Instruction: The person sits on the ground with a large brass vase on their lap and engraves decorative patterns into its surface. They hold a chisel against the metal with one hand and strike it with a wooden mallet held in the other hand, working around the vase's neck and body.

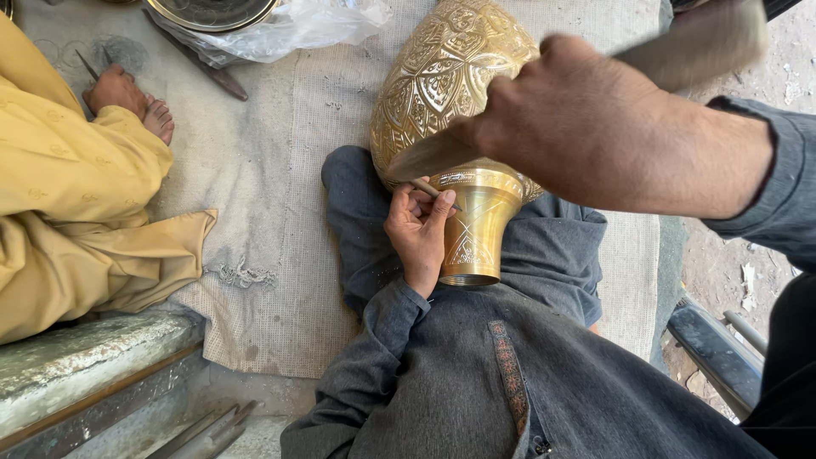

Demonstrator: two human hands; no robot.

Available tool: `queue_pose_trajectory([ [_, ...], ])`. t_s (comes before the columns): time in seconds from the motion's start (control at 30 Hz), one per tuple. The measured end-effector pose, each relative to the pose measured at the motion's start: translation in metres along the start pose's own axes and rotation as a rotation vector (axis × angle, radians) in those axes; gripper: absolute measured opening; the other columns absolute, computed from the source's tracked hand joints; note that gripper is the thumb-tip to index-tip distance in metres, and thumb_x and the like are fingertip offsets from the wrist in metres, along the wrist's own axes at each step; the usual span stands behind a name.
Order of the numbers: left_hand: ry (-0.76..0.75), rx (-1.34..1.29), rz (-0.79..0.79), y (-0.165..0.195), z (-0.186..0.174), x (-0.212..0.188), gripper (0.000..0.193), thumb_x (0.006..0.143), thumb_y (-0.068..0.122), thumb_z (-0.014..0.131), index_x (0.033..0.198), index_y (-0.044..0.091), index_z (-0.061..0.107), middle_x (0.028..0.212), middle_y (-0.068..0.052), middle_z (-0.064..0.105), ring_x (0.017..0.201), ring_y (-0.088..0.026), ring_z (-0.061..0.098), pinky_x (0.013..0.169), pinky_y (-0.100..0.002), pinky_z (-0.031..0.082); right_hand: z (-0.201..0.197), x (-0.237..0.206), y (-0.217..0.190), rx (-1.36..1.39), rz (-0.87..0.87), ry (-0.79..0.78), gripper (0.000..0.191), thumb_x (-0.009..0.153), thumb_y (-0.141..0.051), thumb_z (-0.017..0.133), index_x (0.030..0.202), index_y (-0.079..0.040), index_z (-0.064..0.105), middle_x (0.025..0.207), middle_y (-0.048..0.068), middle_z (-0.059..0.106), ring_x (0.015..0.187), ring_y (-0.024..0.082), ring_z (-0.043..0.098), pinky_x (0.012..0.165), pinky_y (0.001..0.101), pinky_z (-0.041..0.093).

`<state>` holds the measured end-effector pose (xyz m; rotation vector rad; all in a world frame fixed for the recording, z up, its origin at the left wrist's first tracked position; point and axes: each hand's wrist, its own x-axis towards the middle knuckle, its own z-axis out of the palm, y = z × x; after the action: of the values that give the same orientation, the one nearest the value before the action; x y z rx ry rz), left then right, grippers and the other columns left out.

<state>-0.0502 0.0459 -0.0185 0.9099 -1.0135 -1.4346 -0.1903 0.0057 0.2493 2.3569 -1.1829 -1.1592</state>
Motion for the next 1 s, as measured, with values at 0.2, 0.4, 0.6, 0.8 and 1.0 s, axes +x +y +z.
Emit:
queue_pose_trajectory([
  [0.2,-0.022,0.049,0.025,0.002,-0.001,-0.001,0.034,0.096,0.009,0.078,0.123,-0.002,0.061,0.09,-0.005,0.071,0.078,-0.009,0.068,0.074,-0.025,0.061,0.016,-0.003,-0.001,0.026,-0.018,-0.034,0.054,0.095,-0.019,0.067,0.147,-0.027,0.053,0.087,0.005,0.077,0.071,0.015,0.073,0.073,0.0313,0.064],
  [0.4,-0.015,-0.017,0.01,0.003,-0.002,0.001,0.034,0.096,0.009,0.077,0.123,-0.001,0.06,0.089,-0.005,0.07,0.079,-0.008,0.068,0.073,-0.024,0.062,0.019,-0.004,-0.001,-0.009,0.031,0.179,0.066,0.097,-0.025,0.066,0.159,-0.03,0.046,0.09,0.004,0.077,0.074,0.014,0.074,0.077,0.0342,0.063],
  [0.6,-0.036,0.081,0.014,0.005,-0.003,0.001,0.035,0.093,0.012,0.078,0.122,0.001,0.061,0.09,-0.004,0.072,0.077,-0.008,0.07,0.071,-0.024,0.062,0.014,-0.01,0.004,0.119,0.11,0.504,0.054,0.103,-0.033,0.06,0.156,-0.021,0.056,0.08,0.0,0.072,0.065,0.011,0.071,0.067,0.0294,0.062],
  [0.8,-0.07,0.097,0.03,0.006,-0.004,-0.001,0.031,0.094,0.013,0.078,0.119,0.002,0.062,0.091,-0.004,0.071,0.078,-0.007,0.068,0.073,-0.023,0.06,0.021,-0.013,0.005,0.349,0.106,0.317,0.06,0.103,-0.043,0.052,0.16,-0.029,0.047,0.089,0.005,0.073,0.062,0.014,0.071,0.065,0.0303,0.061],
  [1.0,0.017,0.022,0.169,0.006,-0.004,-0.002,0.031,0.098,0.006,0.075,0.124,0.001,0.059,0.099,-0.007,0.071,0.089,-0.012,0.071,0.081,-0.027,0.062,0.037,-0.024,0.007,-0.088,0.122,0.168,0.068,0.097,-0.036,0.057,0.162,-0.034,0.038,0.096,0.001,0.074,0.08,0.013,0.075,0.08,0.0297,0.061],
])
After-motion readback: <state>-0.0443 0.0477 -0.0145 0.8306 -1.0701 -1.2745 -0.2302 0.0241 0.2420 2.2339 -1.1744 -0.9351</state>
